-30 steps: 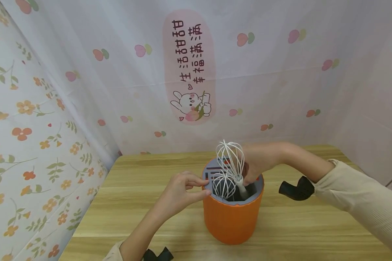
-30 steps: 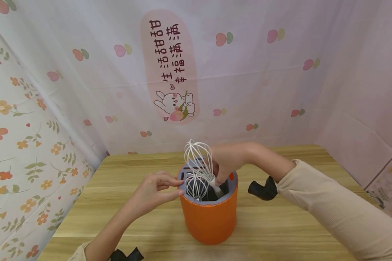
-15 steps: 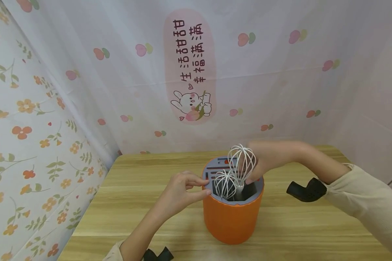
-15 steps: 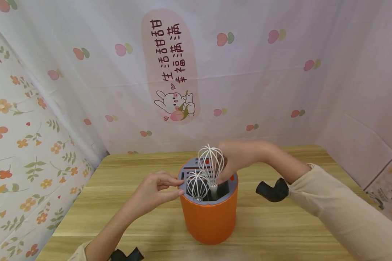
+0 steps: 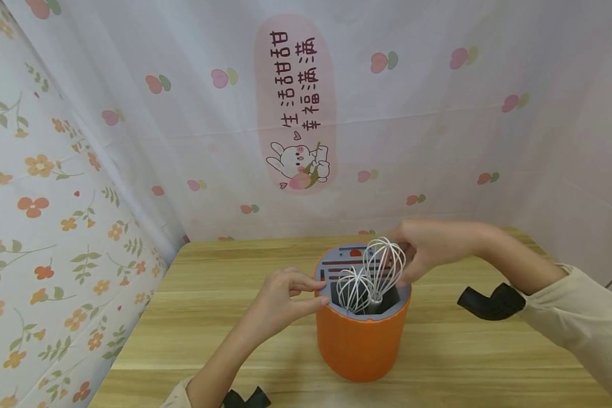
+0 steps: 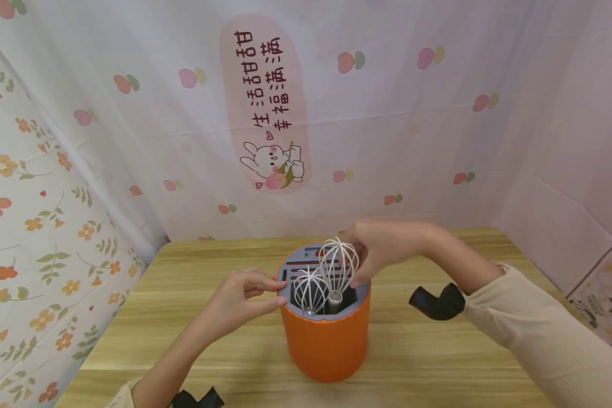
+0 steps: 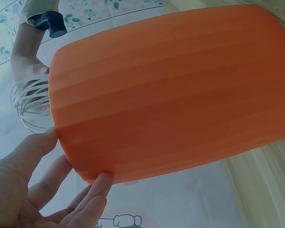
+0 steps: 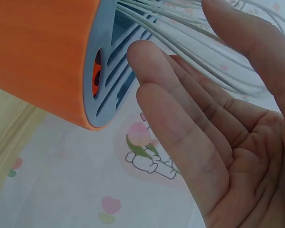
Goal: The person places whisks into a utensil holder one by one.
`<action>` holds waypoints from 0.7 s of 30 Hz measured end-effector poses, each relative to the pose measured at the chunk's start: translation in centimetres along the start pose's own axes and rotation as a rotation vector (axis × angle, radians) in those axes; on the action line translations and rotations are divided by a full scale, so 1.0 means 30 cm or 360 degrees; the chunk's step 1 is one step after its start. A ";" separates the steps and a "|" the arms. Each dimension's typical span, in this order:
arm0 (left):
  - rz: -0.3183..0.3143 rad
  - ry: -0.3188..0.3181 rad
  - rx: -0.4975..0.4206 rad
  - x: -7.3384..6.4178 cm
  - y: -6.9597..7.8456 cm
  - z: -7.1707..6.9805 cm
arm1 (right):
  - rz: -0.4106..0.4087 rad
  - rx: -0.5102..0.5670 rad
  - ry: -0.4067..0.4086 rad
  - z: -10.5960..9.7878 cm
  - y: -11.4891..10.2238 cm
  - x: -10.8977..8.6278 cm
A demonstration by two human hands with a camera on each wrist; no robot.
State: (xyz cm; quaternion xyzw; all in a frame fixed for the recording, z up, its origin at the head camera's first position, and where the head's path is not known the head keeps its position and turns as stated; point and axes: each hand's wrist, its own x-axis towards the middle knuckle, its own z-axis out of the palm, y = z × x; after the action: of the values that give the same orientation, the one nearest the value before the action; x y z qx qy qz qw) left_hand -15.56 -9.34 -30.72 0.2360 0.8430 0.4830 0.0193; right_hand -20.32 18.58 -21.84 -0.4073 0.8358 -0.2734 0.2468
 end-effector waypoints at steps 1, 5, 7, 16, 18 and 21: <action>0.0002 -0.0001 -0.0002 0.000 0.000 0.000 | 0.0011 0.0015 0.0004 0.001 0.001 -0.004; 0.0014 0.0001 0.0002 0.004 0.000 0.003 | 0.0055 0.0019 0.0022 0.005 0.006 -0.020; 0.0019 0.0003 0.0008 0.006 0.000 0.005 | 0.0074 0.0004 0.0038 0.007 0.008 -0.027; 0.0040 -0.0037 -0.0031 -0.001 -0.007 -0.001 | 0.0093 0.0018 0.0057 0.003 0.017 -0.053; 0.0026 -0.0027 -0.0025 0.000 -0.008 -0.015 | 0.0126 0.0040 0.0069 -0.007 0.019 -0.061; 0.0017 0.0027 0.0013 0.011 -0.012 -0.051 | 0.0191 0.0050 0.0107 -0.032 0.024 -0.072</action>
State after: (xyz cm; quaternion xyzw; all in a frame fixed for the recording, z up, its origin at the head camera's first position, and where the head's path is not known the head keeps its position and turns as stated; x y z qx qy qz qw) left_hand -16.38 -10.58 -30.14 0.2364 0.8439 0.4815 0.0085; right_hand -20.14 20.94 -21.20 -0.3431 0.8620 -0.2848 0.2410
